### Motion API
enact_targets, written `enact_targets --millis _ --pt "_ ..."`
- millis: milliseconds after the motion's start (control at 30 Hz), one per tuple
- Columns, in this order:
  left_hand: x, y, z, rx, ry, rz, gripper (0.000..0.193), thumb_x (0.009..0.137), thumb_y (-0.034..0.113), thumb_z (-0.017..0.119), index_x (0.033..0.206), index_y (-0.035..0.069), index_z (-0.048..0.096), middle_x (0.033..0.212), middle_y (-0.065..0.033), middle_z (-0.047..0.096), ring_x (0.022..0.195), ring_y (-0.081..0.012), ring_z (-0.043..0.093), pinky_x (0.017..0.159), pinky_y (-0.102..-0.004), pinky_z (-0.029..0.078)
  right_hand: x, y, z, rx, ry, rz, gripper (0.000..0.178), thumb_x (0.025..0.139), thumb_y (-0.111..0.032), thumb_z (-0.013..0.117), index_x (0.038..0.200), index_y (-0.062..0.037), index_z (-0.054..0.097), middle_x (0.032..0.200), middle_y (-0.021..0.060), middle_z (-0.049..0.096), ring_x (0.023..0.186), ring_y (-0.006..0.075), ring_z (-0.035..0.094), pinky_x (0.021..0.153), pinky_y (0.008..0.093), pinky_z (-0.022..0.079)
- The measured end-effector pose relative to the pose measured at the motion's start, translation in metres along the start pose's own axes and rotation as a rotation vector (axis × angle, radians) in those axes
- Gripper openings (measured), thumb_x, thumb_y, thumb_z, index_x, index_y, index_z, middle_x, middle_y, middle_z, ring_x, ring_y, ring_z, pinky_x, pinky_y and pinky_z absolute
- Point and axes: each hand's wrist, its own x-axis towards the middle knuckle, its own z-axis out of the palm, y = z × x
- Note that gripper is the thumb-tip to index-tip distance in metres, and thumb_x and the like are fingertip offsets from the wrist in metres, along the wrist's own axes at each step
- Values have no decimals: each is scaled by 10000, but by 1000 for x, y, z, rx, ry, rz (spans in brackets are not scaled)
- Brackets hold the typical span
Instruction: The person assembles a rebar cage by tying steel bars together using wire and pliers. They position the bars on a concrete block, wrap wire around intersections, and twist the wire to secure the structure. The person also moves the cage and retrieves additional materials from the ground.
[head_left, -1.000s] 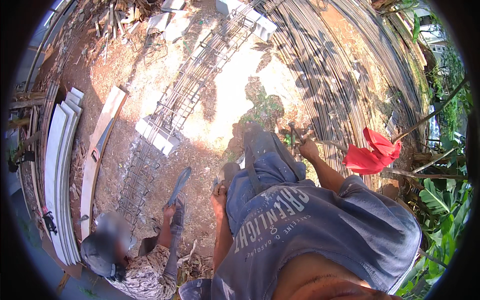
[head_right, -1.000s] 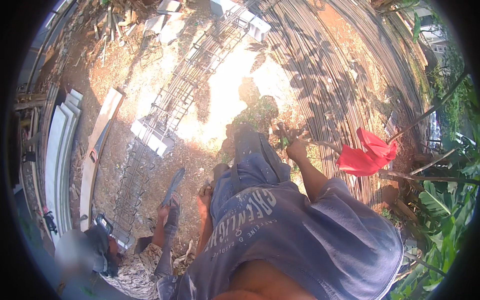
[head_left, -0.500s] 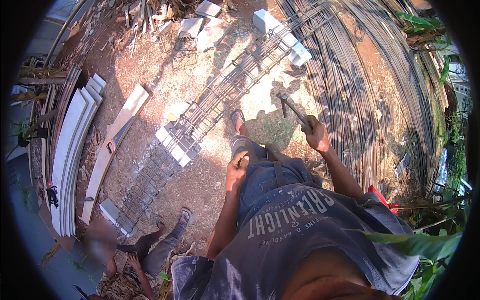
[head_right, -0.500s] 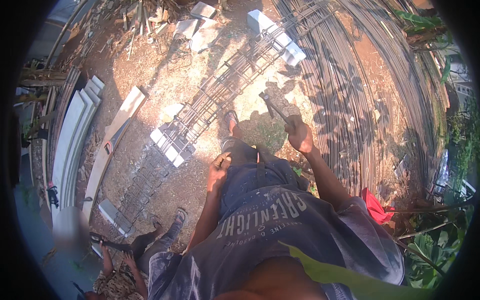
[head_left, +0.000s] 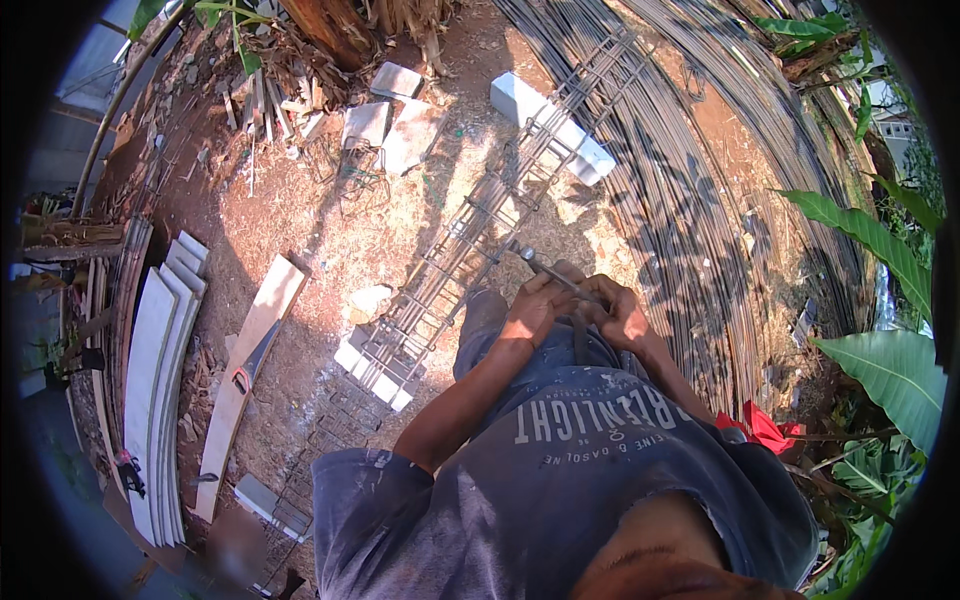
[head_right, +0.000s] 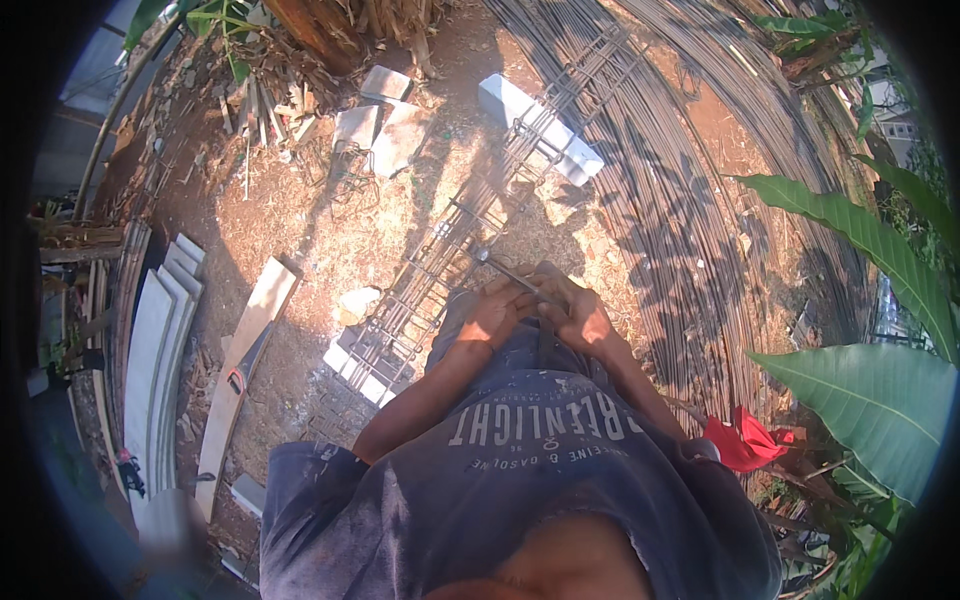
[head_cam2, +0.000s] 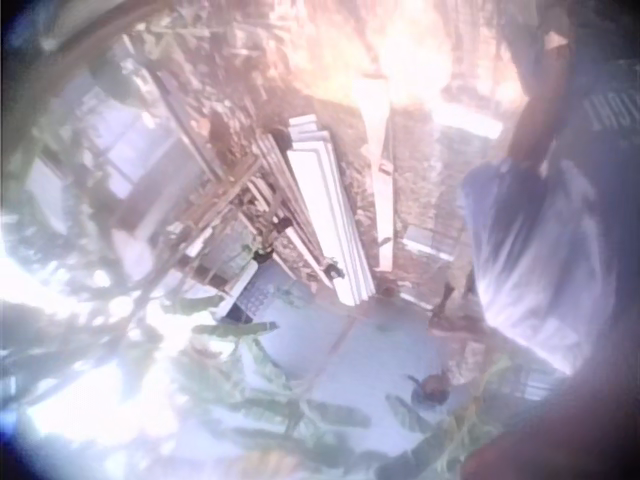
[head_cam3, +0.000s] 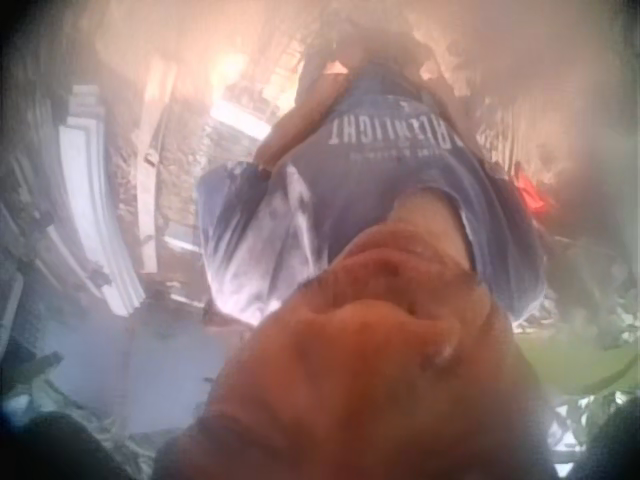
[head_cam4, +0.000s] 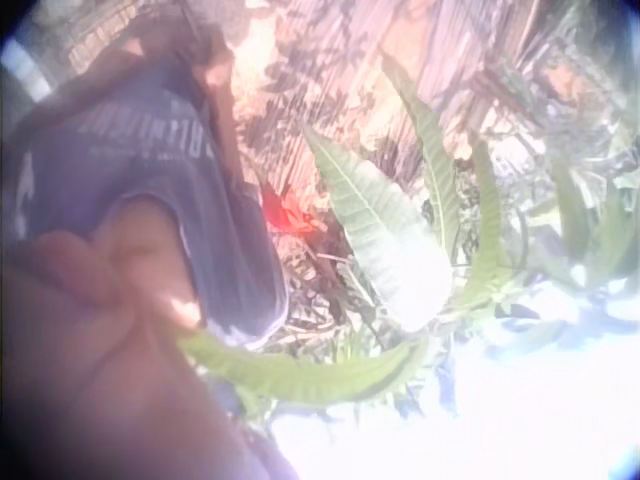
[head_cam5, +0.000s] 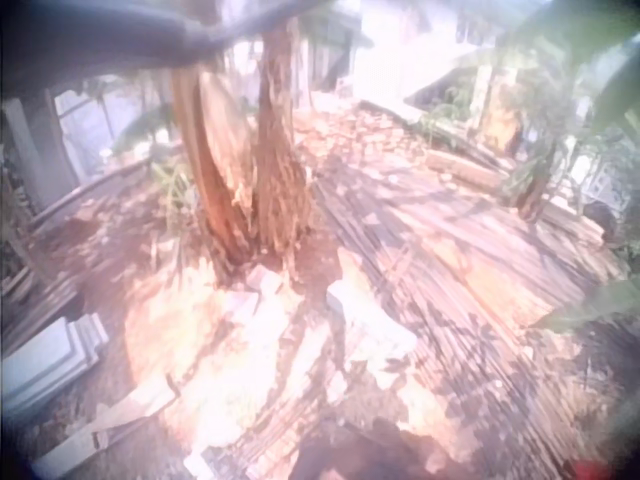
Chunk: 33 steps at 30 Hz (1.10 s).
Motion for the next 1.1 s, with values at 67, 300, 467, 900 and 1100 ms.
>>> enact_targets --millis 67,300,467,900,1100 --pt "17 6 -17 -212 36 -64 270 940 80 564 1193 -14 561 1033 -168 666 955 -296 680 810 -412 571 15 6 1 33 -28 24 376 907 -141 615 1255 -8 569 1033 188 672 932 283 665 842 374 514" --pt "47 23 -38 -21 172 130 150 973 125 558 1057 2 568 945 -166 656 895 -303 679 796 -405 576 90 9 -9 537 -231 24 217 941 -69 553 1144 3 583 989 94 649 886 161 620 806 309 502" --pt "60 51 -21 -157 209 220 151 995 177 543 1056 39 561 996 -160 661 919 -286 680 819 -394 570 163 -19 -46 350 -236 -145 107 994 -126 529 1006 -20 534 885 40 614 787 88 576 724 257 470" --pt "130 133 90 113 584 806 76 1012 133 484 1051 70 498 787 -29 492 679 -167 500 715 -368 475 271 -29 -134 263 -353 -7 372 905 -253 696 1162 0 606 968 93 640 911 137 581 801 315 475" --pt "176 142 134 -50 733 918 100 1035 189 471 1049 94 499 705 10 403 570 -88 349 512 -263 327 261 -31 -105 662 -465 -122 302 979 -260 607 1140 -5 588 983 60 658 812 112 607 654 295 503"
